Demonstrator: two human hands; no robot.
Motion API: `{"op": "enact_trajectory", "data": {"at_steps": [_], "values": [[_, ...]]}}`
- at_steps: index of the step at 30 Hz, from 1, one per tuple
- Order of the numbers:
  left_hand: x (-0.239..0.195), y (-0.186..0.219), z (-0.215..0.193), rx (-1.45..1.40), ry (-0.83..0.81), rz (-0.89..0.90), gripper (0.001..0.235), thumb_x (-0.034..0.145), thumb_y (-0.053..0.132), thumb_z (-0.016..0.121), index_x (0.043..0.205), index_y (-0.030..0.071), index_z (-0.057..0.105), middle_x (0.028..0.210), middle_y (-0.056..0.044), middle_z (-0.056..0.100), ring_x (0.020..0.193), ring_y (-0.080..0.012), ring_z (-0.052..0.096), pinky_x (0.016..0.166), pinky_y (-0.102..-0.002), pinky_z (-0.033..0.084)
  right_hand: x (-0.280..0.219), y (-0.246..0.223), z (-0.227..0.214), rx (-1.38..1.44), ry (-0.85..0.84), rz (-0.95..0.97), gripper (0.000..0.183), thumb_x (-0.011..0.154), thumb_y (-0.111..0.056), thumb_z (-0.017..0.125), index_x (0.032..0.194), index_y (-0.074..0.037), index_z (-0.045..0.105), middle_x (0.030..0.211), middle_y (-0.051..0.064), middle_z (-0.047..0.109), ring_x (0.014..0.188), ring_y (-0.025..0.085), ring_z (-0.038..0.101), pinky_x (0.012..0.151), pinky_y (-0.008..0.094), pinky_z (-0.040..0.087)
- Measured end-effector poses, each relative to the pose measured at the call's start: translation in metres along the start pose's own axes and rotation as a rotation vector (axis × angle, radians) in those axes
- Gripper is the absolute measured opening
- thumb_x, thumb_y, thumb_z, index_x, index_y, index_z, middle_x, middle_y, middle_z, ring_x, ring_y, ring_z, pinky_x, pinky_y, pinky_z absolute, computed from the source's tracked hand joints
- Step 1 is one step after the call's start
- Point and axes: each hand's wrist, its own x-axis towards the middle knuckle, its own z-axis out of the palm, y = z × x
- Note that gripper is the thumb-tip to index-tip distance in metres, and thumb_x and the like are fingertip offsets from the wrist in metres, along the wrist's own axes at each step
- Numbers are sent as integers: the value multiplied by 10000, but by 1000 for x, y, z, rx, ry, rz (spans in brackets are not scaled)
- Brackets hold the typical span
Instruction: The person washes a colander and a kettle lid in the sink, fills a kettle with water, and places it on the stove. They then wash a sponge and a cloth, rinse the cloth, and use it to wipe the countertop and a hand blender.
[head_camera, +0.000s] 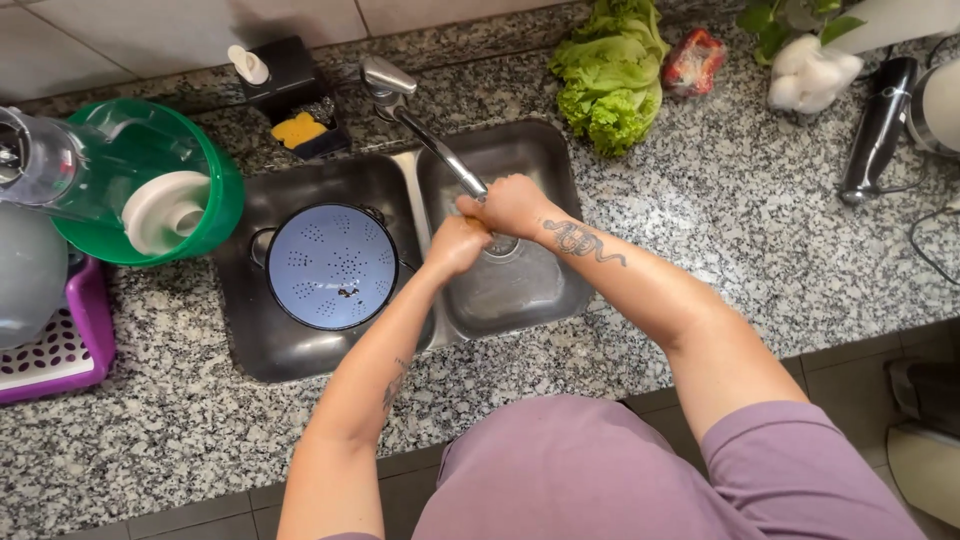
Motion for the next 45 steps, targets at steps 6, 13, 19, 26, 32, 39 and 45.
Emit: {"op": "enact_trajectory", "data": {"at_steps": [6, 13, 19, 26, 32, 39, 45], "values": [[-15, 18, -10, -1058, 13, -391, 165, 683, 102, 618, 561, 113, 508, 427, 11, 378, 341, -136, 379, 394, -272, 378, 9, 13, 73, 80, 121, -38, 78, 816, -306, 515, 847, -261, 571, 617, 39, 585, 538, 306, 632, 514, 424, 543], [-17, 20, -20, -1416, 78, -619, 256, 650, 96, 732, 845, 93, 566, 482, 20, 395, 355, -62, 367, 347, -210, 362, 9, 0, 65, 20, 234, 101, 83, 842, -265, 509, 899, -287, 565, 517, 0, 499, 490, 250, 614, 459, 389, 503], [-8, 9, -7, -1586, 463, -700, 621, 853, 304, 716, 1291, 23, 378, 1134, -153, 513, 993, -245, 586, 876, -334, 474, -17, -1, 57, 667, -133, 354, 918, 568, -65, 786, 1328, -32, 272, 1069, 190, 489, 916, 445, 598, 791, 521, 535], [-3, 0, 13, -1492, 575, -594, 285, 996, 285, 468, 1223, 115, 494, 1168, -95, 513, 1099, -203, 520, 951, -354, 439, -46, 19, 11, 1222, 67, 646, 130, 875, -149, 608, 958, -132, 707, 596, 85, 643, 522, 154, 617, 506, 271, 507], [1, -6, 41, -1174, 269, -280, 641, 614, -127, 652, 1218, 62, 550, 1161, -142, 525, 1132, -284, 564, 1027, -430, 364, -35, 30, 28, 1598, 409, 825, 223, 949, -283, 594, 840, -106, 671, 689, -10, 637, 636, 62, 577, 621, 213, 519], [11, -43, 91, -1324, 318, -338, 349, 805, 60, 617, 1154, 60, 609, 1057, -119, 641, 1013, -213, 615, 913, -358, 474, -18, 13, 21, 1755, 325, 957, 263, 846, -269, 709, 907, -24, 634, 716, 81, 663, 618, 118, 668, 589, 241, 582], [-24, -6, 10, -1463, 412, -578, 483, 925, 373, 440, 1277, 47, 498, 1146, -160, 532, 1107, -285, 504, 1014, -455, 374, -20, -10, 26, 1797, 270, 842, 198, 901, -182, 619, 979, 1, 623, 729, 71, 601, 609, 102, 606, 556, 215, 535]]}}
